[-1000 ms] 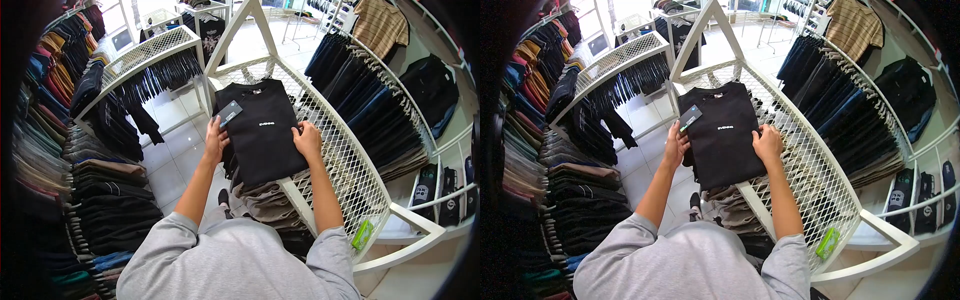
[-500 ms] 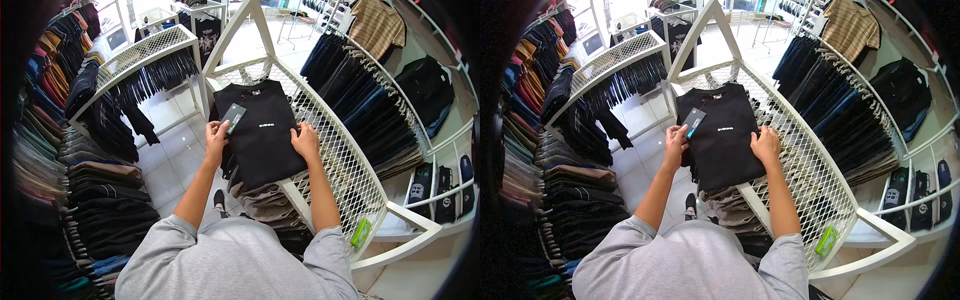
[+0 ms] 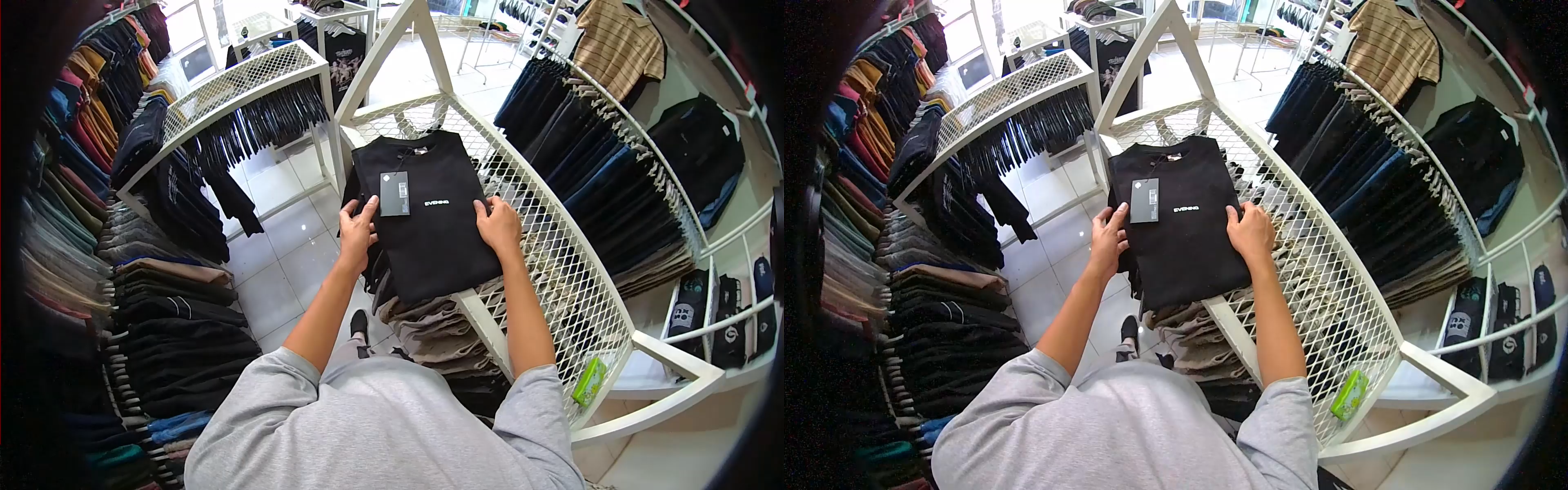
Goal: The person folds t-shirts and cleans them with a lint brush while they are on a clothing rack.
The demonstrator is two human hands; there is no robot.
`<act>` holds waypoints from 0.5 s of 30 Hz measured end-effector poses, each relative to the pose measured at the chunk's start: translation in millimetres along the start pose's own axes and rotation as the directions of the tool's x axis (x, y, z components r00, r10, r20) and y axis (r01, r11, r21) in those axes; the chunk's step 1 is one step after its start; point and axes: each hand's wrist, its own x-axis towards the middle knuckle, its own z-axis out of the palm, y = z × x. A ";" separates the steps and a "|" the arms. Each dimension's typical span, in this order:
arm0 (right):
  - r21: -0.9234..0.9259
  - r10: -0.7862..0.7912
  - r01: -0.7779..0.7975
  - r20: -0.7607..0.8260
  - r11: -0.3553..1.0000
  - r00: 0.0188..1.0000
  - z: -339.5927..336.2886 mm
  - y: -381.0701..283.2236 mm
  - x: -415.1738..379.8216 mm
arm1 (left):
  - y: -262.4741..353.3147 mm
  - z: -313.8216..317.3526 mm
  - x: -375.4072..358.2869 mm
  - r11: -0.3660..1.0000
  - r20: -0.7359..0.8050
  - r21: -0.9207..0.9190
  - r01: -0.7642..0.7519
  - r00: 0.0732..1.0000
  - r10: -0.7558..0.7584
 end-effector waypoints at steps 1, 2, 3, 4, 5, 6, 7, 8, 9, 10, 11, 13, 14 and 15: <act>0.002 -0.006 0.006 0.007 1.000 1.000 1.8 2.0 2.3 | -3.4 -4.3 6.3 0.998 0.069 -0.017 0.056 0.996 -0.054; 0.011 -0.026 0.026 0.004 1.000 1.000 3.2 5.5 5.4 | -5.5 -13.0 12.6 0.977 0.272 -0.114 0.182 0.951 -0.145; 0.022 -0.048 0.048 0.003 0.999 0.999 6.3 5.8 7.8 | -5.6 -15.8 13.5 0.977 0.257 -0.117 0.180 0.955 -0.146; 0.073 -0.022 0.019 0.042 0.997 0.999 -5.6 -4.9 5.1 | -6.1 -17.5 13.3 0.972 0.321 -0.153 0.178 0.939 -0.121; 0.127 0.010 -0.023 0.102 0.992 0.995 -12.7 -9.0 6.5 | -7.2 -18.7 12.7 0.966 0.383 -0.188 0.177 0.919 -0.094; 0.233 0.025 -0.065 0.172 0.970 0.985 -13.9 -7.6 9.0 | 3.6 -13.0 1.7 0.942 0.394 -0.271 0.200 0.915 -0.081; 0.330 0.033 -0.116 0.245 0.937 0.969 -13.2 -4.7 11.5 | 8.7 -10.7 -4.1 0.942 0.379 -0.272 0.199 0.922 -0.085; 0.450 0.058 -0.177 0.267 0.875 0.962 -4.7 -0.2 14.4 | 11.7 -10.2 -8.5 0.952 0.405 -0.244 0.185 0.912 -0.073; 0.455 0.077 -0.188 0.250 0.871 0.965 -6.0 -5.9 12.4 | 12.0 -10.3 -10.6 0.961 0.431 -0.218 0.170 0.900 -0.061; 0.518 0.056 -0.216 0.306 0.827 0.950 -11.8 -13.7 7.8 | 15.3 -9.0 -12.6 0.960 0.442 -0.205 0.188 0.894 -0.081; 0.578 0.031 -0.246 0.356 0.778 0.934 -15.2 -19.5 4.7 | 20.0 -8.7 -16.0 0.956 0.427 -0.186 0.229 0.895 -0.131; 0.643 -0.060 -0.276 0.449 0.714 0.892 -10.2 -16.2 8.0 | 21.9 -8.8 -13.1 0.938 0.443 -0.252 0.236 0.890 -0.105; 0.691 -0.047 -0.358 0.493 0.628 0.869 -20.0 -24.7 1.3 | 26.1 -13.1 -11.4 0.937 0.485 -0.249 0.246 0.869 -0.099; 0.723 -0.039 -0.438 0.538 0.534 0.842 -25.4 -33.2 -5.0 | 30.0 -18.7 -9.8 0.937 0.479 -0.256 0.239 0.873 -0.092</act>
